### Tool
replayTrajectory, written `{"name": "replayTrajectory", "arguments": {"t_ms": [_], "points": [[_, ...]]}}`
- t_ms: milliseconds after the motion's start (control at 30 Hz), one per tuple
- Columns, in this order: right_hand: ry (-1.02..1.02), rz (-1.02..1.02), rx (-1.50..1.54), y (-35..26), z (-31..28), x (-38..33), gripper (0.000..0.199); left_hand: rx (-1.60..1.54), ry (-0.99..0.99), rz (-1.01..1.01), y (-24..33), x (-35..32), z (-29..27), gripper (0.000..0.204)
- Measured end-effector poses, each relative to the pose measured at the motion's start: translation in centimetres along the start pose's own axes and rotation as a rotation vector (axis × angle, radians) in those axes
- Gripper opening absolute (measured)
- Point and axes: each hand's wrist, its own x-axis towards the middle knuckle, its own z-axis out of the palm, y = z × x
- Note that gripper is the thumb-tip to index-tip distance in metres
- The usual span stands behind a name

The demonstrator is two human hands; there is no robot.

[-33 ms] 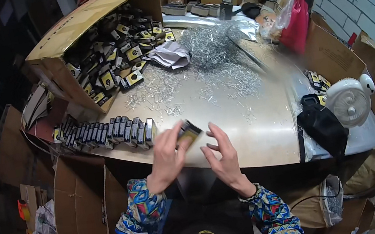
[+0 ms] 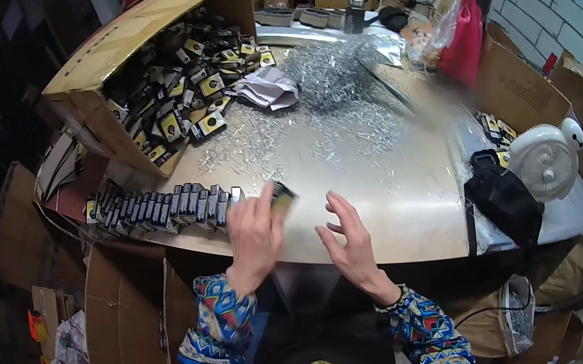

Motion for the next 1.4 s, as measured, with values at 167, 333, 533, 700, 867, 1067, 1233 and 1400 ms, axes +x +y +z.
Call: {"name": "replayTrajectory", "arguments": {"t_ms": [167, 333, 533, 700, 867, 1067, 1233, 1400], "points": [[-0.167, -0.247, -0.279, 5.0, 1.4, 6.3, 0.03, 0.338, -0.094, 0.033, -5.7, 1.0, -0.1, 0.042], [-0.181, -0.387, -0.555, 9.5, 9.6, 16.2, 0.028, 0.163, -0.266, 0.074, -13.5, 8.2, -0.1, 0.044], [-0.577, -0.431, -0.784, 9.0, 11.8, 16.3, 0.029, 0.365, -0.308, -0.104, -22.8, 16.9, 4.6, 0.044], [-0.634, -0.276, -0.868, 9.1, 3.3, 12.5, 0.048, 0.462, -0.536, -0.166, -22.6, 19.9, 6.2, 0.081], [-0.561, -0.317, -0.809, 10.3, -1.7, 8.4, 0.05, 0.158, -0.231, -0.004, -17.2, 19.6, 0.8, 0.069], [-0.386, -0.214, -0.548, 10.9, -8.1, 5.5, 0.039, -0.698, -0.286, -0.106, -2.3, 10.1, -4.9, 0.07], [-0.229, -0.121, -0.809, 11.9, -7.9, 5.8, 0.043, -0.344, -0.382, 0.012, 0.6, -0.7, -1.5, 0.075], [-0.34, -0.082, -0.628, 10.8, -6.2, 4.6, 0.051, 0.005, -0.658, -0.026, 0.2, -3.0, -0.3, 0.068]]}}
